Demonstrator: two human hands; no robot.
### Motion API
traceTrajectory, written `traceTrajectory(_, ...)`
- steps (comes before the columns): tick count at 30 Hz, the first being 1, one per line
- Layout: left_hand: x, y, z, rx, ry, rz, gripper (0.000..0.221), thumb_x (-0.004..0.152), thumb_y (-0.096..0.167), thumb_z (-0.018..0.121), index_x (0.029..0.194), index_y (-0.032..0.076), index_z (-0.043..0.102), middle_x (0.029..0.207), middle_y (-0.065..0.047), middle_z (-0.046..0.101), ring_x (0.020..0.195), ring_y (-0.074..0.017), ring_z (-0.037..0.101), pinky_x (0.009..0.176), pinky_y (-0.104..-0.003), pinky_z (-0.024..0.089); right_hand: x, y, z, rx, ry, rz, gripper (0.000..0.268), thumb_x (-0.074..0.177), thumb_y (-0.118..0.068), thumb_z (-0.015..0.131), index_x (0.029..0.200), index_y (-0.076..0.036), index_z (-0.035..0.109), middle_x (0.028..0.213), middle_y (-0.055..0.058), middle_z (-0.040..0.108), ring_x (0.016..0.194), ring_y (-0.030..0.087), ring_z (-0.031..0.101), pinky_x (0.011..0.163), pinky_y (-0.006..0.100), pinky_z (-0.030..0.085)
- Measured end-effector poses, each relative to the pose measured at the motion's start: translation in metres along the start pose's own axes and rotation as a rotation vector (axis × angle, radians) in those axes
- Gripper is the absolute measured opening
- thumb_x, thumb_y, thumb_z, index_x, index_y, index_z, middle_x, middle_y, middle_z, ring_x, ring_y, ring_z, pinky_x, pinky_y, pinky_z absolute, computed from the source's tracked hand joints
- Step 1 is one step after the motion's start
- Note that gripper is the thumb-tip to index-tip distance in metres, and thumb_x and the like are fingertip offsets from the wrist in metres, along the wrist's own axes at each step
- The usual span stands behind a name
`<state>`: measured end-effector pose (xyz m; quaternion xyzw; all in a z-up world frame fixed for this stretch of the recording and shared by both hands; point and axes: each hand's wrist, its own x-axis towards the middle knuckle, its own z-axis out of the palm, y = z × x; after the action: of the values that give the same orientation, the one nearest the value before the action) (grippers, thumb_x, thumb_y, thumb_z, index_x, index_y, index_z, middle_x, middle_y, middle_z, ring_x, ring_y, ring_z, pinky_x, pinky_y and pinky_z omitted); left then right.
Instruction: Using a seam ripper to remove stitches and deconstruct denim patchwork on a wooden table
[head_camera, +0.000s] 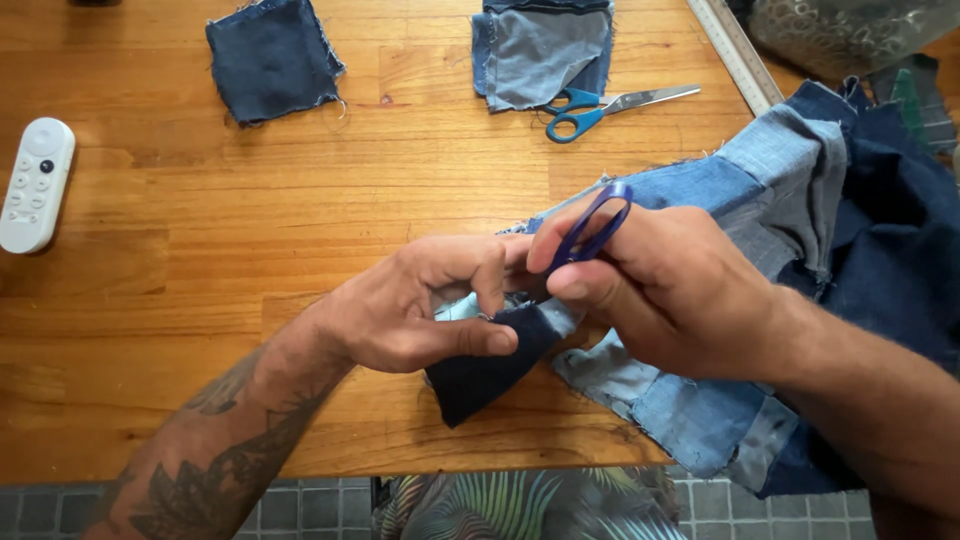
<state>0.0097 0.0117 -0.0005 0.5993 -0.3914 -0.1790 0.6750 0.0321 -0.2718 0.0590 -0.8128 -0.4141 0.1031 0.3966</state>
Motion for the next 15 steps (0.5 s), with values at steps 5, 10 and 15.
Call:
traceTrajectory(5, 0.0019, 0.0027, 0.0001, -0.041, -0.018, 0.01, 0.028, 0.114, 0.026, 0.071, 0.099, 0.014, 0.051, 0.106, -0.004, 0.056, 0.096, -0.0226, 0.049, 0.091, -0.04, 0.044, 0.001, 0.0022, 0.0039, -0.051, 0.028, -0.032, 0.028, 0.119, -0.031, 0.055, 0.132, -0.01, 0.069, 0.12, 0.002, 0.084, 0.096, 0.02, 0.085, 0.085, 0.034, 0.064)
traceTrajectory(10, 0.0044, 0.0076, 0.0019, -0.103, -0.017, 0.001, 0.028, 0.116, 0.026, 0.067, 0.098, 0.013, 0.05, 0.107, -0.006, 0.055, 0.098, -0.0239, 0.049, 0.094, -0.039, 0.042, 0.0009, 0.004, 0.0072, -0.078, 0.055, -0.074, 0.026, 0.12, -0.03, 0.055, 0.129, -0.01, 0.069, 0.122, 0.002, 0.084, 0.097, 0.022, 0.085, 0.084, 0.036, 0.064)
traceTrajectory(15, -0.0007, -0.0001, 0.003, -0.24, 0.03, -0.065, 0.028, 0.114, 0.021, 0.07, 0.095, 0.014, 0.051, 0.109, -0.006, 0.057, 0.099, -0.0206, 0.052, 0.093, -0.036, 0.044, 0.0065, -0.0042, -0.001, 0.029, 0.05, 0.011, 0.028, 0.12, -0.032, 0.053, 0.129, -0.011, 0.068, 0.079, -0.004, 0.072, 0.06, 0.013, 0.067, 0.061, 0.03, 0.055)
